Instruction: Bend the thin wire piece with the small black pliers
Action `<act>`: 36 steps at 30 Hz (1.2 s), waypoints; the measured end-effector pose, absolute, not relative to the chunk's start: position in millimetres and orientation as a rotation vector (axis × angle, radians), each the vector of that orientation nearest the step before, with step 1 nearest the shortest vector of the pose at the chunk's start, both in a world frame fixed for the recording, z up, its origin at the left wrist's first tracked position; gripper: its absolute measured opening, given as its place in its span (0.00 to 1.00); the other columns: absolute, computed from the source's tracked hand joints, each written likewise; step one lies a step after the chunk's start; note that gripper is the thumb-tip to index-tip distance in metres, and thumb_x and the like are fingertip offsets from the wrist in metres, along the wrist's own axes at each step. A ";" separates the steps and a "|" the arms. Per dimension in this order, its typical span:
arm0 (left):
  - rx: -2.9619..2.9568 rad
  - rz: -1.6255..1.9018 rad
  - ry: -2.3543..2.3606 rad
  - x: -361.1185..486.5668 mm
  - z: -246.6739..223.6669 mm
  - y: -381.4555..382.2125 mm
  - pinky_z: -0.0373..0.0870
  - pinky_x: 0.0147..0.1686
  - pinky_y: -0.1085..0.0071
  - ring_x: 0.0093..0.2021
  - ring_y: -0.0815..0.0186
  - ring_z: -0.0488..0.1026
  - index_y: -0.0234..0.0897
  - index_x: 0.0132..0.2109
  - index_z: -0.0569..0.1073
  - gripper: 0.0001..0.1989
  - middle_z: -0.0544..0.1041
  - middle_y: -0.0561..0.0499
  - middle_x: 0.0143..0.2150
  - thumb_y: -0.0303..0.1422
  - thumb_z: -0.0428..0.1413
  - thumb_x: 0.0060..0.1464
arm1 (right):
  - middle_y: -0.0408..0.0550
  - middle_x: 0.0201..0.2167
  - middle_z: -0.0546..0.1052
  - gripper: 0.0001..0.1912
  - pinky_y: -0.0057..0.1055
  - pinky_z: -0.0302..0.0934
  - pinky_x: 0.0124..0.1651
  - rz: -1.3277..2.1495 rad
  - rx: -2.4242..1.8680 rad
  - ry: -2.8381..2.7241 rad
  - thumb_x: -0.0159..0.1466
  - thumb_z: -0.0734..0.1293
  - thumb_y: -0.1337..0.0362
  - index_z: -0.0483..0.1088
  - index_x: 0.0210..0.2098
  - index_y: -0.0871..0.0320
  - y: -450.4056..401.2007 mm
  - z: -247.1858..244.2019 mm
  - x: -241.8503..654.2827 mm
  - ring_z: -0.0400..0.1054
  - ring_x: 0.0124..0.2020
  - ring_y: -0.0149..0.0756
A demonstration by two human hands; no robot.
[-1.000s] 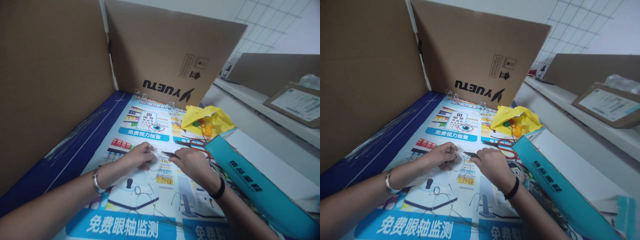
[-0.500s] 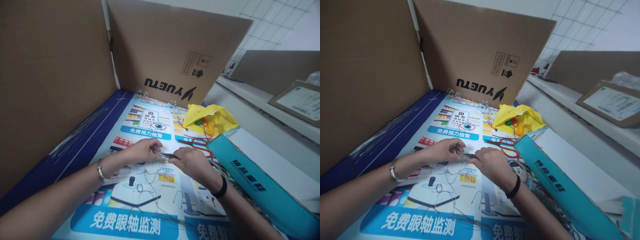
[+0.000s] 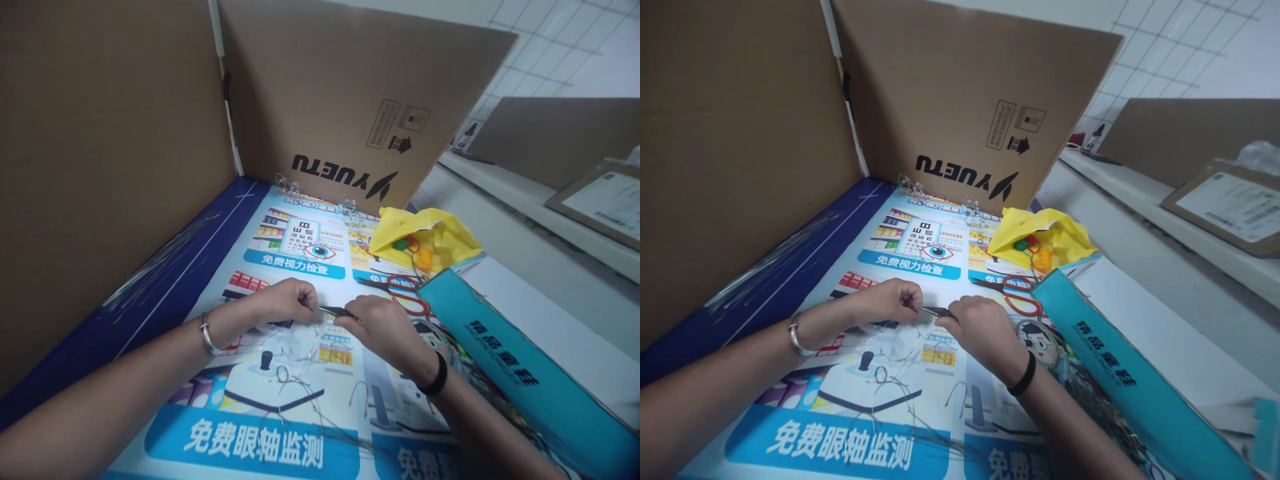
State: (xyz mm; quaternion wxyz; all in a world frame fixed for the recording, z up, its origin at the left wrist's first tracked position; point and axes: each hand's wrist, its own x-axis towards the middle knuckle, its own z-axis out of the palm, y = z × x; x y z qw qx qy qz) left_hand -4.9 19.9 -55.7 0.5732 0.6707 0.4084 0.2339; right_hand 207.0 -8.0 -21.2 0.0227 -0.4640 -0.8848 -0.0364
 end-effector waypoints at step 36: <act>0.908 0.862 0.653 2.0 -62.9 0.4 0.62 0.25 0.73 0.27 0.68 0.71 0.34 0.33 0.66 0.09 0.73 0.49 0.32 0.29 0.57 0.43 | 0.47 0.23 0.70 0.13 0.31 0.40 0.27 -0.834 -1.252 -3.005 0.62 0.62 0.59 0.67 0.25 0.58 2.4 45.9 148.5 0.61 0.26 0.35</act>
